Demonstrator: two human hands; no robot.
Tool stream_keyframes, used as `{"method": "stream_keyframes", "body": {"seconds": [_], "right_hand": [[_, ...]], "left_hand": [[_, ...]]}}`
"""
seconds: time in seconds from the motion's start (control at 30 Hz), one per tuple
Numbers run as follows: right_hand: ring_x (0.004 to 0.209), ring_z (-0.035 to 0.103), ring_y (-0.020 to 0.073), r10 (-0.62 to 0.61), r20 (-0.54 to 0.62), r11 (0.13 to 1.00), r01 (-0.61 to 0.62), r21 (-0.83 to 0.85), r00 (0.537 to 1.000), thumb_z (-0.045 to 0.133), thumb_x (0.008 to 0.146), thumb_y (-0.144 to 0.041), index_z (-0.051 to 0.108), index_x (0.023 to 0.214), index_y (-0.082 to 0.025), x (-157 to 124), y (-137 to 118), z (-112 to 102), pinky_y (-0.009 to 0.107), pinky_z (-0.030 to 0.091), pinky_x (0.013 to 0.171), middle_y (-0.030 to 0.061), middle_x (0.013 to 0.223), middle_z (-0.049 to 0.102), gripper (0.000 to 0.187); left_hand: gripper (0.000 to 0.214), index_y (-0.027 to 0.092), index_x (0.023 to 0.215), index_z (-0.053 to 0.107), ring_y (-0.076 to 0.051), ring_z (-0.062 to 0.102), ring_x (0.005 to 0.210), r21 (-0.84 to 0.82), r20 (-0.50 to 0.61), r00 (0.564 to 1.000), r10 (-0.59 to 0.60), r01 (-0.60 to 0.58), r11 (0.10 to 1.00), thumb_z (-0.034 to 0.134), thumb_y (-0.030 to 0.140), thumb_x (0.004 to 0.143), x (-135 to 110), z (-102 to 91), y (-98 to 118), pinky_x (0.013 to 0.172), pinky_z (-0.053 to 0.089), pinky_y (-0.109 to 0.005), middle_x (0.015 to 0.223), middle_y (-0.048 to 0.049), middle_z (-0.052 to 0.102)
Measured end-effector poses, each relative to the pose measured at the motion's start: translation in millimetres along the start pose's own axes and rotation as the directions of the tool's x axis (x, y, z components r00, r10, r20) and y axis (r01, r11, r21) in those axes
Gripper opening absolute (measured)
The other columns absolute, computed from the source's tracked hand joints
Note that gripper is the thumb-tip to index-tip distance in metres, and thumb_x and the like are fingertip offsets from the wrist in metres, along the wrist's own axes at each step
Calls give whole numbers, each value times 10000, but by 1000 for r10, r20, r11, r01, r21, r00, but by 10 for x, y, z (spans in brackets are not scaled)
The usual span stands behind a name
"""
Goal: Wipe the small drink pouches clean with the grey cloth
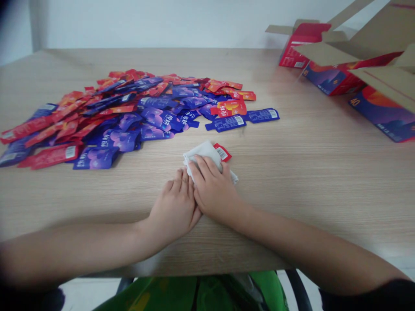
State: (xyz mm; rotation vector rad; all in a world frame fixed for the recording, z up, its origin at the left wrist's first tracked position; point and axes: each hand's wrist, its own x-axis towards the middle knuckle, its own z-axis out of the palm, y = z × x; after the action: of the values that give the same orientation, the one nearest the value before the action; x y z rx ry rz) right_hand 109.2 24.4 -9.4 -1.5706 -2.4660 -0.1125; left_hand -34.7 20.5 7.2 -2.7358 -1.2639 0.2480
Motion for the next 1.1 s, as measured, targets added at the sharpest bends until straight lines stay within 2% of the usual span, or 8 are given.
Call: {"method": "stream_keyframes", "body": {"seconds": [0.17, 0.37, 0.47, 0.67, 0.87, 1.0, 1.1], "right_hand": [[1378, 366, 287, 3, 30, 1000, -4, 27, 1000, 373, 947, -320, 416, 1460, -132, -10, 137, -44, 488, 297, 1018, 130, 1557, 393, 548], [1387, 370, 296, 237, 17, 971, -237, -29, 971, 350, 961, -322, 375, 1473, -117, 89, 506, -29, 521, 341, 1016, 147, 1552, 396, 552], [1365, 397, 299, 254, 28, 967, -253, -23, 967, 359, 960, -329, 390, 1462, -128, 140, 609, -22, 509, 376, 994, 150, 1534, 420, 541], [1310, 430, 327, 224, 38, 972, -220, -76, 974, 388, 943, -315, 430, 1438, -109, 52, 489, -88, 508, 399, 981, 167, 1496, 456, 539], [1259, 452, 361, 196, 30, 975, -191, -110, 980, 408, 927, -294, 458, 1418, -122, -49, 389, -127, 525, 416, 925, 185, 1433, 491, 523], [1305, 420, 351, 208, -3, 975, -207, -78, 978, 391, 925, -277, 436, 1423, -90, -21, 285, -77, 527, 370, 949, 201, 1455, 475, 534], [1341, 393, 316, 145, -15, 989, -145, -35, 989, 352, 930, -244, 365, 1460, -48, 10, 149, -40, 530, 305, 1001, 199, 1493, 451, 565]], "left_hand": [[689, -121, 1400, 429, -465, 433, 1347, 9, -17, 1000, -16, 16, 1000, 402, 401, 952, -5, 10, 9, 993, 448, -484, 1452, -348, 402], [720, -112, 1421, 401, -438, 451, 1345, 32, -34, 999, -39, 40, 999, 402, 437, 956, 0, 29, 18, 974, 458, -466, 1455, -342, 403], [717, -82, 1431, 409, -415, 450, 1354, 56, -26, 999, -46, 47, 997, 389, 457, 958, -2, 28, 22, 984, 456, -452, 1467, -314, 407], [740, -129, 1428, 375, -440, 442, 1350, 58, -29, 999, -39, 41, 998, 377, 450, 966, -8, 29, 32, 987, 460, -458, 1454, -356, 391], [751, -125, 1429, 375, -437, 430, 1361, 27, -22, 998, -58, 58, 998, 377, 463, 962, -3, 28, 30, 1022, 441, -478, 1476, -346, 361], [752, -131, 1431, 367, -445, 402, 1376, -2, -16, 998, -61, 61, 998, 386, 453, 958, 1, 24, 23, 1034, 437, -485, 1481, -354, 341], [747, -136, 1432, 360, -457, 366, 1392, -20, 11, 998, -58, 59, 998, 389, 436, 953, 9, 15, 17, 1050, 425, -491, 1488, -358, 320]]}}
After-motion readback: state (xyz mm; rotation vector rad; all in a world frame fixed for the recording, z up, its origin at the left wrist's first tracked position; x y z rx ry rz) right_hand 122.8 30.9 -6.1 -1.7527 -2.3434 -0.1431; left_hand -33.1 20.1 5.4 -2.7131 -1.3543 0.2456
